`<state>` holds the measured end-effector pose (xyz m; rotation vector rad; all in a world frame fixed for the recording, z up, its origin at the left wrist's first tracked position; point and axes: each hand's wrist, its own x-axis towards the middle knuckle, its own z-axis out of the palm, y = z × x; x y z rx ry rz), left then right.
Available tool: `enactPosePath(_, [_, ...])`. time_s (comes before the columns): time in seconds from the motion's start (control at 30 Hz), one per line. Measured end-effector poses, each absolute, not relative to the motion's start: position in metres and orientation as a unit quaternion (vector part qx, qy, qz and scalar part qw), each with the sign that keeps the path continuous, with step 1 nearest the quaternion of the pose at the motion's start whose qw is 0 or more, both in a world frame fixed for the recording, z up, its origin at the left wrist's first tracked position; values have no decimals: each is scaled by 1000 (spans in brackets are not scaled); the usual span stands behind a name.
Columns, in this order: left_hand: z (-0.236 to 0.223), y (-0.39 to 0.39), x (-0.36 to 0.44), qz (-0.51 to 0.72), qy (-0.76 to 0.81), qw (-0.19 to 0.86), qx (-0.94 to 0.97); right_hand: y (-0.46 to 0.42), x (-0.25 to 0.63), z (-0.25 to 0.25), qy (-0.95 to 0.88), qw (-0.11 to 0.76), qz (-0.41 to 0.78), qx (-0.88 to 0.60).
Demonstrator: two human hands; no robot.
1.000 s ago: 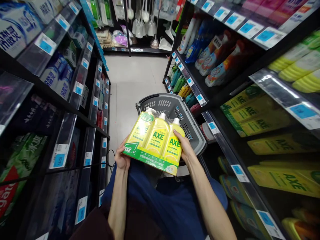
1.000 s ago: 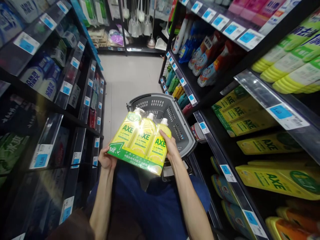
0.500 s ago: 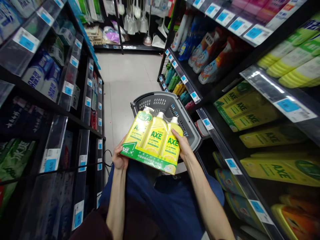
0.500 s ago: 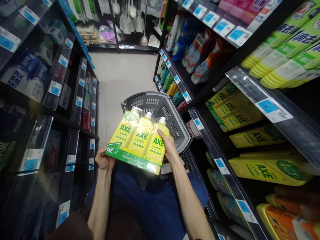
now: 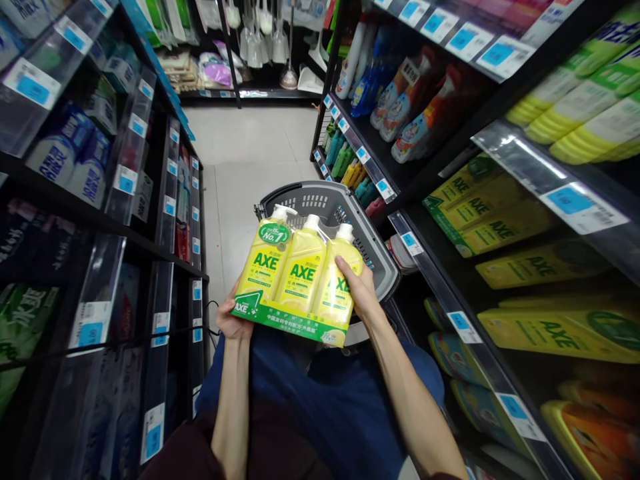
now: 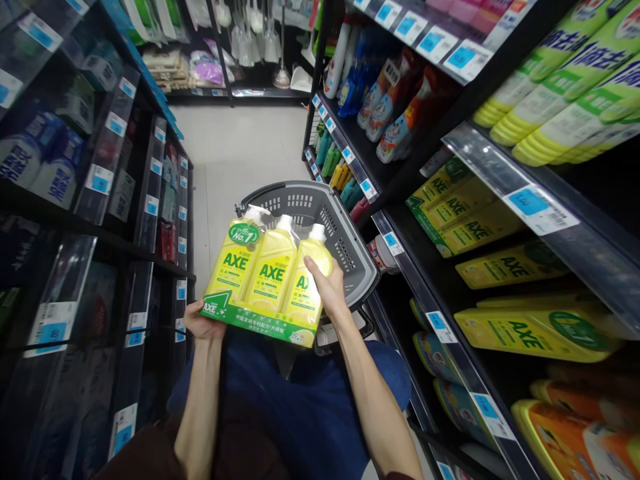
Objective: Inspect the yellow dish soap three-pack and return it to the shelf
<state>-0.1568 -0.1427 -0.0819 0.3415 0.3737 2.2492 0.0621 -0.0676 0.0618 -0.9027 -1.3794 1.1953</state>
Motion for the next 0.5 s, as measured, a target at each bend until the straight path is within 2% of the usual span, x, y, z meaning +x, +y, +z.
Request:
enactPosePath(0.23, [-80, -151, -160, 888, 127, 397, 195, -76, 62, 68, -639, 555, 403, -349])
enactPosePath(0.5, [-84, -152, -158, 895, 163, 360, 209, -85, 62, 79, -646, 583, 390, -300])
